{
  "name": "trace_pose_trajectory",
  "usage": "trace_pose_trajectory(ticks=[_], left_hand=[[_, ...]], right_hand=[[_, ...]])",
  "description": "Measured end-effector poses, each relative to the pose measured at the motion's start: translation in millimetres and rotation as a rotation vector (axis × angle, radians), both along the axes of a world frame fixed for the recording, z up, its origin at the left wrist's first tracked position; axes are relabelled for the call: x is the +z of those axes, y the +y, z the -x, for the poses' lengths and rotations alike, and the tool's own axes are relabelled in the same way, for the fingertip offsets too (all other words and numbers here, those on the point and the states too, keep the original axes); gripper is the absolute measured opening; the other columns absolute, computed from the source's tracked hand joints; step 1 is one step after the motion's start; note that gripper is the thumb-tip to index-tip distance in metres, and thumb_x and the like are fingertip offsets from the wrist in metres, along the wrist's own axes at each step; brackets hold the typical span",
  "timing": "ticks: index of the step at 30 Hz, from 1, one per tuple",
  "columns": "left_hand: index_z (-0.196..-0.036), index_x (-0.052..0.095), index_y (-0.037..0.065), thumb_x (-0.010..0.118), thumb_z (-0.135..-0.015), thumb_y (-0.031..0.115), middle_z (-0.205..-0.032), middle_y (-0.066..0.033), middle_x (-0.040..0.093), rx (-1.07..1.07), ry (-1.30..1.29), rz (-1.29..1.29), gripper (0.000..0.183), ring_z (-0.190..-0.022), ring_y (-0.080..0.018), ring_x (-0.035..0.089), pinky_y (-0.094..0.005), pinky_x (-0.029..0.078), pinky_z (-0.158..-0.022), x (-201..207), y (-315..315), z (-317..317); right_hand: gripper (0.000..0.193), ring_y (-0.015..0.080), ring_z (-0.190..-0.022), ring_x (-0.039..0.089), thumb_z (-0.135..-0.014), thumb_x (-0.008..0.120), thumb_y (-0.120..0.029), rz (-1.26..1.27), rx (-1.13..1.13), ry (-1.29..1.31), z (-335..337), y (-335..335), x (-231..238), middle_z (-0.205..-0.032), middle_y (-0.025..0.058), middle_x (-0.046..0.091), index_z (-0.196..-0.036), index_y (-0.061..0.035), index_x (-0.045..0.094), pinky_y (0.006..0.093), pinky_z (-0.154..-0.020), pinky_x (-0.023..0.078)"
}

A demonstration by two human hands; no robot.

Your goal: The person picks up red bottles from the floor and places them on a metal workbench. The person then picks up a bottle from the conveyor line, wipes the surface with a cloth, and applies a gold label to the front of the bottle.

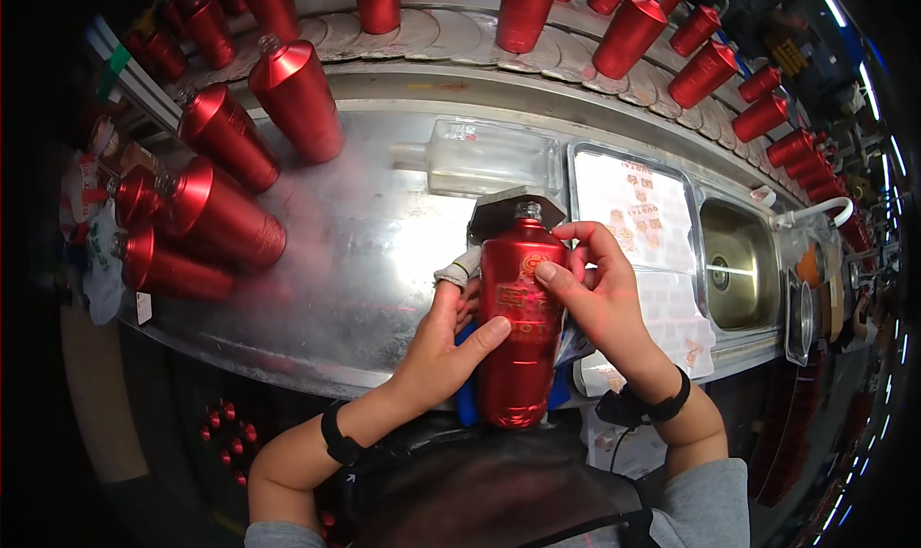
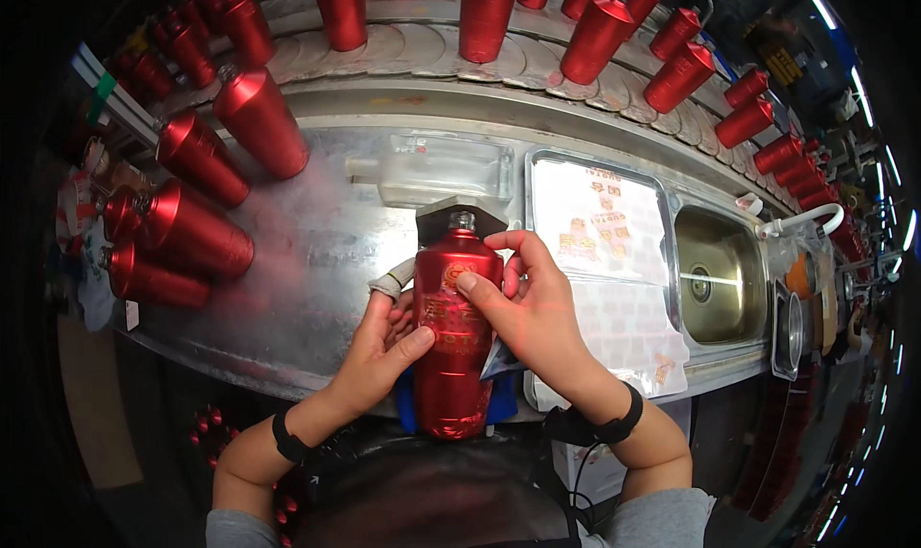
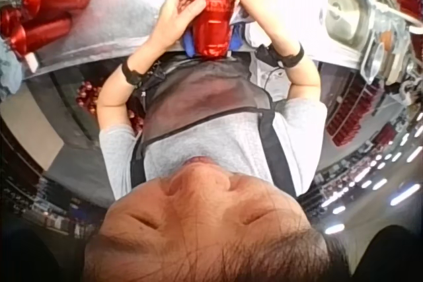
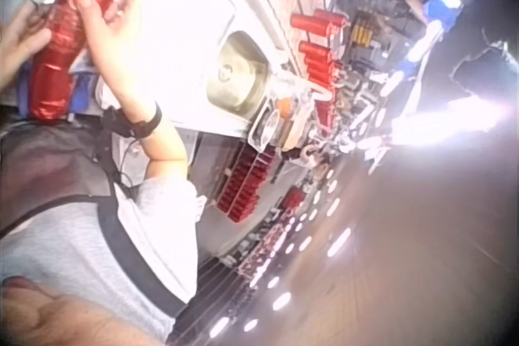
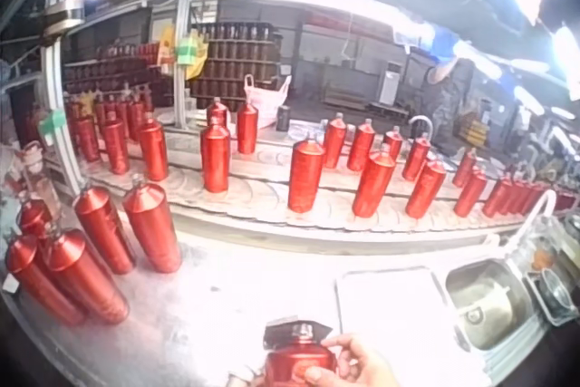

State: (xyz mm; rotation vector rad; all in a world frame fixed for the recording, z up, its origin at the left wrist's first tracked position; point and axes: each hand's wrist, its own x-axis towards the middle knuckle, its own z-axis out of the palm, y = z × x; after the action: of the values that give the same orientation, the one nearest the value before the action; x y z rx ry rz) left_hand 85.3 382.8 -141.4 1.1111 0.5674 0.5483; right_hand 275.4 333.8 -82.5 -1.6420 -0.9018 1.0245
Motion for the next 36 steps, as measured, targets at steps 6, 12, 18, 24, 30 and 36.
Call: trace_pose_trajectory(ticks=[6,12,18,24,30,36], left_hand=[[-0.151,0.016,0.000,0.062,-0.095,0.030,-0.149,-0.0272,0.033,0.020,0.018,-0.011,0.079,-0.139,-0.0342,0.035,-0.0452,0.029,-0.113,-6.2,4.4,2.9],[-0.151,0.015,-0.001,0.062,-0.095,0.029,-0.148,-0.0259,0.035,0.022,-0.016,0.015,0.079,-0.137,-0.0310,0.038,-0.0428,0.030,-0.112,-5.1,9.5,4.4],[-0.149,0.015,-0.004,0.066,-0.092,0.028,-0.145,-0.0238,0.038,-0.005,0.010,-0.060,0.082,-0.133,-0.0288,0.042,-0.0408,0.032,-0.111,4.3,14.1,6.8],[-0.146,0.017,-0.006,0.068,-0.090,0.028,-0.143,-0.0238,0.041,-0.012,0.038,-0.099,0.083,-0.133,-0.0289,0.043,-0.0403,0.032,-0.111,2.6,15.1,6.8],[-0.146,0.016,-0.006,0.069,-0.090,0.028,-0.143,-0.0243,0.040,-0.009,0.037,-0.098,0.084,-0.133,-0.0294,0.042,-0.0405,0.032,-0.111,0.8,16.9,6.6],[-0.147,0.015,-0.005,0.069,-0.089,0.029,-0.145,-0.0237,0.038,-0.030,0.039,-0.122,0.086,-0.135,-0.0292,0.040,-0.0407,0.031,-0.112,-0.6,20.7,10.8]], right_hand=[[0.041,0.0011,-0.067,0.037,-0.086,0.076,-0.018,-0.004,-0.007,-0.025,3.7,6.6,-3.8,-0.076,-0.0056,0.038,-0.117,-0.0018,0.055,0.0158,-0.060,0.035],[0.038,0.0024,-0.069,0.037,-0.086,0.075,-0.021,0.030,0.003,-0.109,3.8,13.6,-0.2,-0.076,-0.0046,0.039,-0.113,-0.0016,0.057,0.0174,-0.061,0.035],[0.047,0.0085,-0.068,0.041,-0.078,0.079,-0.031,0.034,0.027,-0.293,7.0,22.6,-0.2,-0.076,-0.0001,0.045,-0.107,-0.0011,0.059,0.0243,-0.060,0.037],[0.046,0.0122,-0.067,0.043,-0.076,0.079,-0.032,0.029,-0.002,-0.335,9.4,27.7,-5.7,-0.079,0.0037,0.051,-0.104,-0.0002,0.060,0.0278,-0.060,0.039],[0.046,0.0112,-0.067,0.043,-0.076,0.079,-0.032,0.056,0.001,-0.351,9.8,30.1,-6.8,-0.081,0.0037,0.052,-0.104,-0.0008,0.060,0.0272,-0.060,0.039],[0.047,0.0108,-0.067,0.042,-0.076,0.080,-0.031,0.017,0.005,-0.292,11.7,29.6,-10.4,-0.084,0.0029,0.053,-0.107,-0.0011,0.059,0.0269,-0.060,0.040]])
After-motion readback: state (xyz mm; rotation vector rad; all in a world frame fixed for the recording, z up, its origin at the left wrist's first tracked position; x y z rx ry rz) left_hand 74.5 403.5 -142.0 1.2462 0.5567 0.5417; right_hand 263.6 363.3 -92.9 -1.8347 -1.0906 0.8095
